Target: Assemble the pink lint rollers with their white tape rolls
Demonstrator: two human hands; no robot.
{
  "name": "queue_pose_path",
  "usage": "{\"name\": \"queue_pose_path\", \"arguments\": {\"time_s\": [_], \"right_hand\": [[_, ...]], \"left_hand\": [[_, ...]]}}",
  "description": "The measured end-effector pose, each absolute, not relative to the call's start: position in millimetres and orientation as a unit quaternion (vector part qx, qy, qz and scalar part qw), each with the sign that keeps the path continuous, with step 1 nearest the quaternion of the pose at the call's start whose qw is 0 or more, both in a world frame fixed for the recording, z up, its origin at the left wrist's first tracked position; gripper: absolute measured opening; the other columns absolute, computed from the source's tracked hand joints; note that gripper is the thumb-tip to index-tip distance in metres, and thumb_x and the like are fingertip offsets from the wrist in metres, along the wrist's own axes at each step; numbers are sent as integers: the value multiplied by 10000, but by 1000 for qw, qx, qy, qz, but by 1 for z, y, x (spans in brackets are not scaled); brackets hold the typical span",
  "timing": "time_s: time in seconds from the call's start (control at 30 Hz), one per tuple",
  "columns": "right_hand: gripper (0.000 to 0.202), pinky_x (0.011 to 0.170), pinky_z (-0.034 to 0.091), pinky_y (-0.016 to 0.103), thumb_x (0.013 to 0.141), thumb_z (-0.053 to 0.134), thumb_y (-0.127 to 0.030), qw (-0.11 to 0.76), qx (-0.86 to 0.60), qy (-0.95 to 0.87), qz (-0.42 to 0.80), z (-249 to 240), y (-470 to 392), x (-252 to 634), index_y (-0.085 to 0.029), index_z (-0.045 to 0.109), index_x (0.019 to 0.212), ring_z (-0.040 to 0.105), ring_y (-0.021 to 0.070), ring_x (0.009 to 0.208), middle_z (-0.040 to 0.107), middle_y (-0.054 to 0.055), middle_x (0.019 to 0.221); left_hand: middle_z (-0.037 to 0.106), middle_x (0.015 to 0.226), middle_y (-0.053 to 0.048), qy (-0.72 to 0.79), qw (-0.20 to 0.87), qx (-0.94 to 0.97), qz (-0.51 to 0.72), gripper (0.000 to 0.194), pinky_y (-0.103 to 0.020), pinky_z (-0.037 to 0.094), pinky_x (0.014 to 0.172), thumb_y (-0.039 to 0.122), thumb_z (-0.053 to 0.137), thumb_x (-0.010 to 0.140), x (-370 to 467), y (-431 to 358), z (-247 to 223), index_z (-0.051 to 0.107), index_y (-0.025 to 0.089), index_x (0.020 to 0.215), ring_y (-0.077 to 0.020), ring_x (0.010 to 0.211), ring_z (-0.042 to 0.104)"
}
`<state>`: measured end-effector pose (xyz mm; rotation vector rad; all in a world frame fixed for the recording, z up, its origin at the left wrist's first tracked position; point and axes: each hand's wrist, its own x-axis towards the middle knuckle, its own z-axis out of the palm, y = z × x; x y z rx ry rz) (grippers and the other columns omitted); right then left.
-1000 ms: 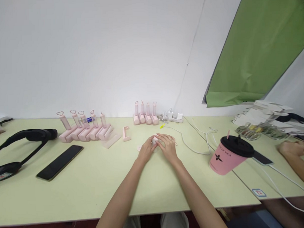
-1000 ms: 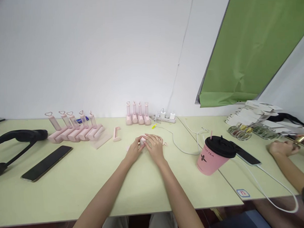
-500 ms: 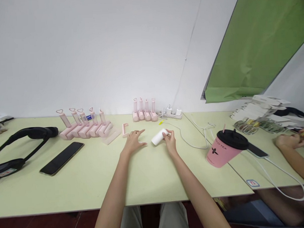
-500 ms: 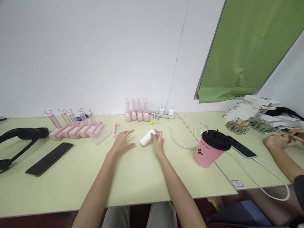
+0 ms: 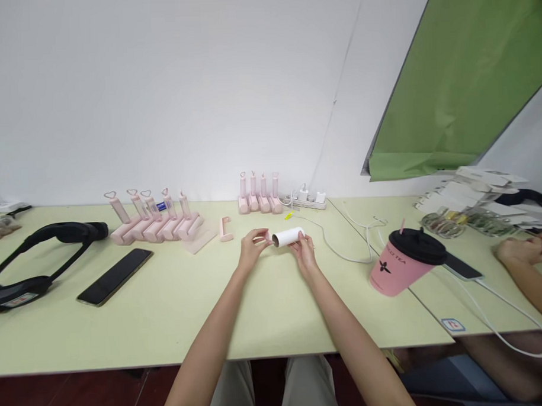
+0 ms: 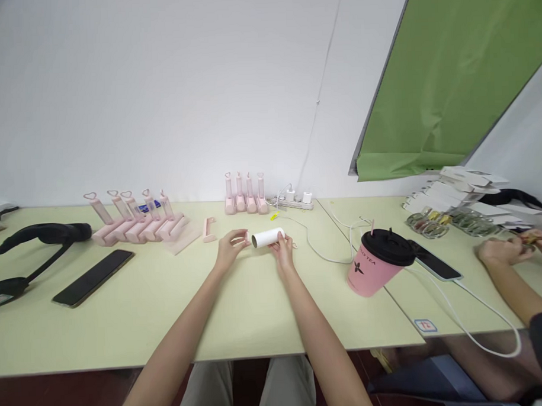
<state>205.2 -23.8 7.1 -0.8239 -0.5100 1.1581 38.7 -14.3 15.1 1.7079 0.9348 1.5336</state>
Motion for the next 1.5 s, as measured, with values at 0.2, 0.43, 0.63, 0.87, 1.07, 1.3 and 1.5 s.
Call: {"name": "queue_pose_path", "arguments": {"time_s": [0.2, 0.43, 0.63, 0.87, 1.07, 1.3, 1.5], "right_hand": [[263, 716, 528, 276, 705, 620, -301, 734, -357, -178, 549, 3, -26, 198, -222, 408, 839, 631, 118, 736, 609, -32, 761], [256, 756, 525, 304, 729, 607, -283, 718, -336, -181, 582, 3, -28, 193, -229, 372, 814, 635, 129, 770, 612, -20, 776], [356, 709, 532, 318, 725, 611, -363, 688, -345, -267, 580, 4, -35, 191, -254, 283, 811, 651, 144, 729, 622, -32, 772], [344, 575, 473, 310, 808, 429, -451, 502, -469, -531, 496, 5, -38, 185, -252, 332, 1070, 588, 148, 529, 621, -23, 648], [254, 855, 307, 381, 796, 428, -214, 379, -651, -657, -21, 7, -36, 220, -213, 588, 994, 429, 239, 1074, 542, 108, 1121], [196, 795, 278, 355, 788, 491, -262, 263, -765, -586, -54, -9, -26, 257, -210, 636, 910, 454, 228, 954, 573, 95, 1016], [203, 827, 327, 314, 698, 594, -270, 338, -697, -633, 20, -16, -17, 272, -157, 647, 858, 466, 208, 932, 560, 85, 923]], "left_hand": [[594, 929, -44, 355, 277, 652, 610, 329, -343, 518, 786, 308, 657, 668, 61, -23, 5, 583, 176, 960, -142, 857, 578], [550, 1111, -61, 402, 186, 682, 583, 277, -311, 517, 734, 341, 594, 735, 56, -25, 3, 608, 226, 987, -183, 1019, 517], [449, 1284, -56, 399, 110, 741, 529, 610, -386, 387, 954, 308, 613, 727, 58, -27, -2, 373, 275, 1287, -204, 1187, 379], [437, 1251, -91, 443, 230, 592, 633, 543, -280, 482, 728, 314, 574, 735, 44, -13, 4, 391, 229, 1239, -193, 1051, 484], [565, 1019, -63, 589, 242, 487, 598, 423, -313, 439, 768, 380, 618, 677, 13, 8, -5, 503, 176, 1030, -161, 839, 549], [513, 1084, -153, 762, 51, 509, 397, 462, -435, 363, 851, 482, 521, 733, -1, 3, -5, 529, 131, 1034, -313, 1056, 424], [432, 1179, -158, 684, -64, 575, 444, 468, -435, 340, 877, 353, 462, 802, 23, -10, 0, 377, 121, 1200, -296, 1099, 387]]}}
